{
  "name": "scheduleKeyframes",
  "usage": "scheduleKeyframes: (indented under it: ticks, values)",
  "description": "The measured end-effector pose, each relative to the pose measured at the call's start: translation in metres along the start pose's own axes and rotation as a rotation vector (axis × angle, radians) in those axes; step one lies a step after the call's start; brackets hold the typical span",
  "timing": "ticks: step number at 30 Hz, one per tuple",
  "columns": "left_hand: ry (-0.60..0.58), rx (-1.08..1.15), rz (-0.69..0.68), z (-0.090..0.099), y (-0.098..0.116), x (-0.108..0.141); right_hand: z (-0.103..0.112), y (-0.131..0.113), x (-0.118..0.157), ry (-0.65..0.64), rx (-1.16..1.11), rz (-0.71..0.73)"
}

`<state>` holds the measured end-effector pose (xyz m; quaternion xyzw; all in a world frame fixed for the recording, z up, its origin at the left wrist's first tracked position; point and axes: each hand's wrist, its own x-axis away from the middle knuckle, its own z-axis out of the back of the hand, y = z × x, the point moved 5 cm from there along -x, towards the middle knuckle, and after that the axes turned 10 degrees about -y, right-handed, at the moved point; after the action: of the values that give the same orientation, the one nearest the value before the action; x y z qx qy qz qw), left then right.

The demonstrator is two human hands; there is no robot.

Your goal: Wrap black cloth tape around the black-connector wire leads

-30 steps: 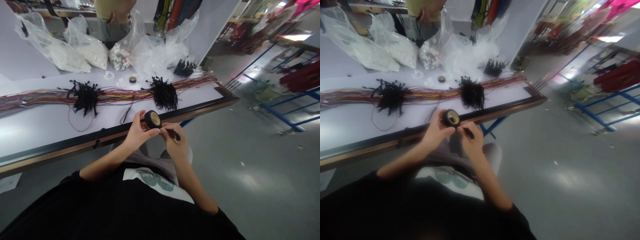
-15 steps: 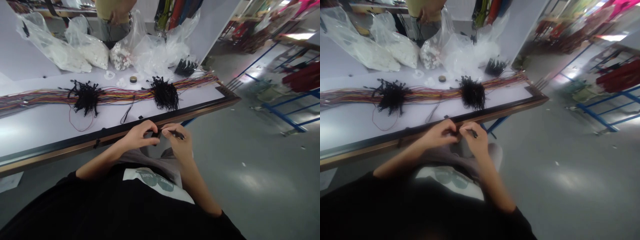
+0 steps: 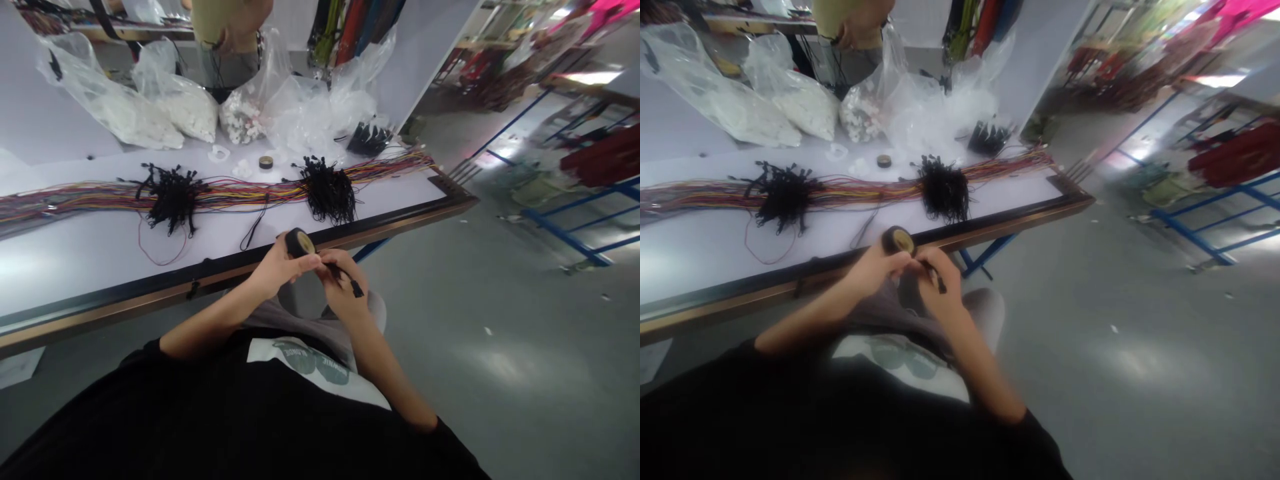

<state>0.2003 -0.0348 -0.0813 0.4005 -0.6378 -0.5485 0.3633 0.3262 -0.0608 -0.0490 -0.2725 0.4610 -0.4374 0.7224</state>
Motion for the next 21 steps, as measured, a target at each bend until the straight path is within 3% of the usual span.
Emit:
scheduleKeyframes:
  ticks: [2,5,8,11,13,16,21]
  values:
    - [-0.152,0.101,0.106,-0.005,-0.007,-0.002,-0.003,0.002,0.001,-0.016,-0.010,-0.002]
    - [-0.166,0.061,0.077,0.000,-0.005,0.004,-0.004,0.017,0.003,0.048,-0.086,-0.179]
    - [-0.217,-0.281,-0.094,0.007,0.012,0.013,-0.004,0.032,0.003,0.057,-0.157,-0.349]
    - [-0.410,-0.561,-0.164,0.004,0.020,0.017,0.000,0.027,-0.002,-0.008,-0.080,-0.283]
    - [-0.349,-0.592,-0.163,0.007,0.018,0.012,0.003,0.014,-0.006,-0.050,-0.035,-0.120]
    - [-0.080,-0.616,-0.234,0.013,0.014,0.003,0.005,0.000,-0.006,-0.054,-0.005,0.038]
    - [0.053,-0.573,-0.401,0.004,0.014,0.006,-0.004,0.012,-0.003,-0.100,-0.004,-0.149]
